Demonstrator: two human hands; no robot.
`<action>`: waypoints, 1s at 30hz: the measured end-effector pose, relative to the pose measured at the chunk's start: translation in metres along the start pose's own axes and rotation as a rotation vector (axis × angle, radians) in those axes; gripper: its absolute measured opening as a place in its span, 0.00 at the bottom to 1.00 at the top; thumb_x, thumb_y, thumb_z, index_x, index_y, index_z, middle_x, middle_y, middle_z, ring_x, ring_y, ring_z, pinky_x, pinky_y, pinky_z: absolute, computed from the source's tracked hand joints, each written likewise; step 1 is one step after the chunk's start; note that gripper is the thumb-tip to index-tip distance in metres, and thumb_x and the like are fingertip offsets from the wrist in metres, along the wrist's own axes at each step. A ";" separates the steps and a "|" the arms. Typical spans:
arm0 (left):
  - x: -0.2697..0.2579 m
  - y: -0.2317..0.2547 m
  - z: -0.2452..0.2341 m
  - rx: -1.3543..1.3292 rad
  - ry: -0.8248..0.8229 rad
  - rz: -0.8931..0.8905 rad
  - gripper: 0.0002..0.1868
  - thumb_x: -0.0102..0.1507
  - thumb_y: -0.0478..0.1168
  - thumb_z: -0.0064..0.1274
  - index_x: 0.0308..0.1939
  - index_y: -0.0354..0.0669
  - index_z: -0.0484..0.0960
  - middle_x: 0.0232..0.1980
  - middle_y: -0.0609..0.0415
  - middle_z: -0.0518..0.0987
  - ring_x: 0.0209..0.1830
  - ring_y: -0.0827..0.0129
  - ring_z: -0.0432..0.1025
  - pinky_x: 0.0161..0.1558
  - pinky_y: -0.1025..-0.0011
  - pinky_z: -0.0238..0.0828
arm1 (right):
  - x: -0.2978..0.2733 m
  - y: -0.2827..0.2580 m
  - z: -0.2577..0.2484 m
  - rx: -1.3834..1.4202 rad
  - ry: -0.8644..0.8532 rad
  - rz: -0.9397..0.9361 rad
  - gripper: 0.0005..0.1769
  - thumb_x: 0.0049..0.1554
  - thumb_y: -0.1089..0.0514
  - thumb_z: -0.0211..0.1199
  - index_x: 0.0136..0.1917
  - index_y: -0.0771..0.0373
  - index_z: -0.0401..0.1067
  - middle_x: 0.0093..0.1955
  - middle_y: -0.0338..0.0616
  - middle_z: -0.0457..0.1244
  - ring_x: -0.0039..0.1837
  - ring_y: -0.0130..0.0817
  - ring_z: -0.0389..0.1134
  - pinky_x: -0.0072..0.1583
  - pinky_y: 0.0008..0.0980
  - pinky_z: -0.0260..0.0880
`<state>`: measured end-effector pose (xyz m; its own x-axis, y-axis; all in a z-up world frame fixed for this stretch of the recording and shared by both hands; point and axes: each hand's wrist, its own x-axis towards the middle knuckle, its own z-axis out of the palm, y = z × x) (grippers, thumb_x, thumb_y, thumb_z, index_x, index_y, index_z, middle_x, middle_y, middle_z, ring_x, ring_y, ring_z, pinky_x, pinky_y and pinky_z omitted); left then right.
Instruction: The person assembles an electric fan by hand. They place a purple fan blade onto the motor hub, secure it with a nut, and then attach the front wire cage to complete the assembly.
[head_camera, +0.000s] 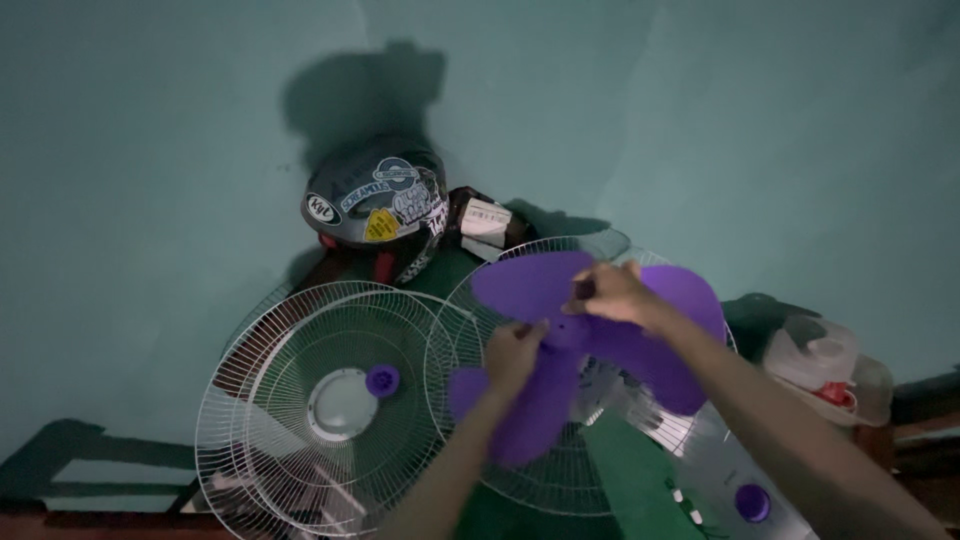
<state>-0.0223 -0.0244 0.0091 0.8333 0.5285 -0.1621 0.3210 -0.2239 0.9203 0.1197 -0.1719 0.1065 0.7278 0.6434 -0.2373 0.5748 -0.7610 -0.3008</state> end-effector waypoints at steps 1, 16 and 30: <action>0.010 -0.007 -0.002 0.024 -0.042 0.039 0.29 0.57 0.63 0.60 0.47 0.42 0.88 0.47 0.47 0.85 0.47 0.53 0.79 0.51 0.58 0.71 | -0.006 -0.001 0.003 0.009 0.010 0.079 0.23 0.48 0.32 0.70 0.46 0.48 0.82 0.47 0.38 0.72 0.56 0.36 0.69 0.68 0.49 0.50; 0.019 -0.012 -0.002 0.100 -0.043 0.254 0.24 0.60 0.59 0.62 0.42 0.41 0.88 0.41 0.50 0.86 0.38 0.64 0.82 0.44 0.68 0.76 | -0.040 -0.012 0.018 0.049 0.255 0.139 0.16 0.50 0.39 0.69 0.45 0.49 0.81 0.45 0.36 0.73 0.52 0.32 0.69 0.64 0.42 0.48; 0.042 -0.003 -0.015 0.028 -0.284 0.166 0.29 0.57 0.61 0.60 0.49 0.41 0.88 0.45 0.49 0.88 0.44 0.60 0.82 0.51 0.65 0.75 | -0.048 -0.016 0.028 0.082 0.350 0.194 0.17 0.52 0.37 0.67 0.46 0.48 0.82 0.42 0.35 0.73 0.49 0.33 0.69 0.63 0.45 0.48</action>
<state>0.0054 0.0108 0.0047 0.9662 0.2346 -0.1067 0.1789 -0.3125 0.9329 0.0652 -0.1884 0.0969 0.9113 0.4109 0.0279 0.3930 -0.8472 -0.3574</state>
